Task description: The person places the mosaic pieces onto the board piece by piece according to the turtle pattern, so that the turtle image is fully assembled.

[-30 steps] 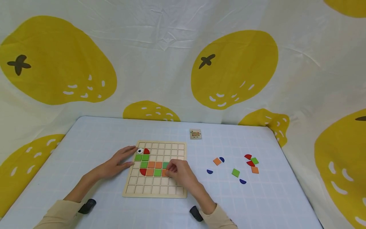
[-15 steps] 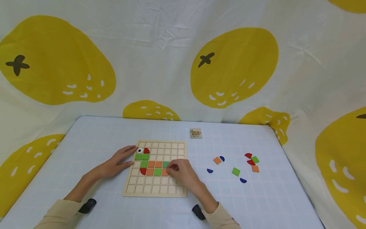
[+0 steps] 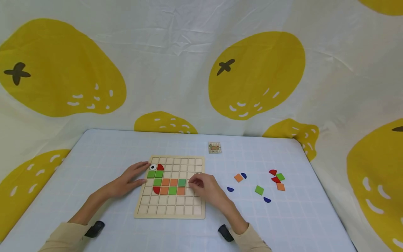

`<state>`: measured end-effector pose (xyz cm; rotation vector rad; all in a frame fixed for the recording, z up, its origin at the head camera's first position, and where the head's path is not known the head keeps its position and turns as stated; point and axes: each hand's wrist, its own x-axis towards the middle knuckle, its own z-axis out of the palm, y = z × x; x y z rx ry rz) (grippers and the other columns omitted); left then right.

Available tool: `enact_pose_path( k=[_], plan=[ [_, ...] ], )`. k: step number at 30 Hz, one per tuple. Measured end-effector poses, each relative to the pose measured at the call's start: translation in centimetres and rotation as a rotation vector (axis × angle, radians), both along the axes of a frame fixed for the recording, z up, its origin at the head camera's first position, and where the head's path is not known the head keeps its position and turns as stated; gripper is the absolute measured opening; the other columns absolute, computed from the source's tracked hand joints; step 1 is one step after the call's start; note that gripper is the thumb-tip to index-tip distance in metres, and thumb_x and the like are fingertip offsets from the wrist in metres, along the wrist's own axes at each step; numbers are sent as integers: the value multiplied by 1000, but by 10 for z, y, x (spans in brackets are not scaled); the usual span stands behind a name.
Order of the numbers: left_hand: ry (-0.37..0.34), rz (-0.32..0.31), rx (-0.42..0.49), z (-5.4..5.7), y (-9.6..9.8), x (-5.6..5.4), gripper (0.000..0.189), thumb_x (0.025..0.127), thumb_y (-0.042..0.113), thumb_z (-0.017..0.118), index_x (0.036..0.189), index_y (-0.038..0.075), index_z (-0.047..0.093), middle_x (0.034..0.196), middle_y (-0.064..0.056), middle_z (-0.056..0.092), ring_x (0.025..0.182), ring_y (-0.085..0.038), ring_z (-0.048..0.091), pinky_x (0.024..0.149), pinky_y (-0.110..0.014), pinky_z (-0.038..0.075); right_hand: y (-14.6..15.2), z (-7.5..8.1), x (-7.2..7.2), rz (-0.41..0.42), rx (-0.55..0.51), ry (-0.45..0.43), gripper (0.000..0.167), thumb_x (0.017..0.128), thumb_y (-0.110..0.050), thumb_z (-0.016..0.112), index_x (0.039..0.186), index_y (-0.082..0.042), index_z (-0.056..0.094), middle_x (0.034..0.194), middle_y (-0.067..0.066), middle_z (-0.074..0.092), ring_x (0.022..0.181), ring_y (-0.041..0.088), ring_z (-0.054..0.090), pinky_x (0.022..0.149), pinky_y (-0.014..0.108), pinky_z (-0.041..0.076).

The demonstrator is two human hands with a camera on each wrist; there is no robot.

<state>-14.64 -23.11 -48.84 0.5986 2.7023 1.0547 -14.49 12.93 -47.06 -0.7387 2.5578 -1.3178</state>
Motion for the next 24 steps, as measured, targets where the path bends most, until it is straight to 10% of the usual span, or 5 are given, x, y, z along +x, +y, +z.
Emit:
enact_pose_path(
  k=[24],
  plan=[
    [22, -2, 9, 2, 2, 2, 63, 104, 24, 64, 158, 2, 39, 162, -22, 32, 148, -48, 23, 115, -70, 23, 81, 2, -12, -328, 116, 46, 18, 96, -10, 73, 114, -6, 72, 108, 4, 71, 96, 20, 64, 86, 33, 59]
  ],
)
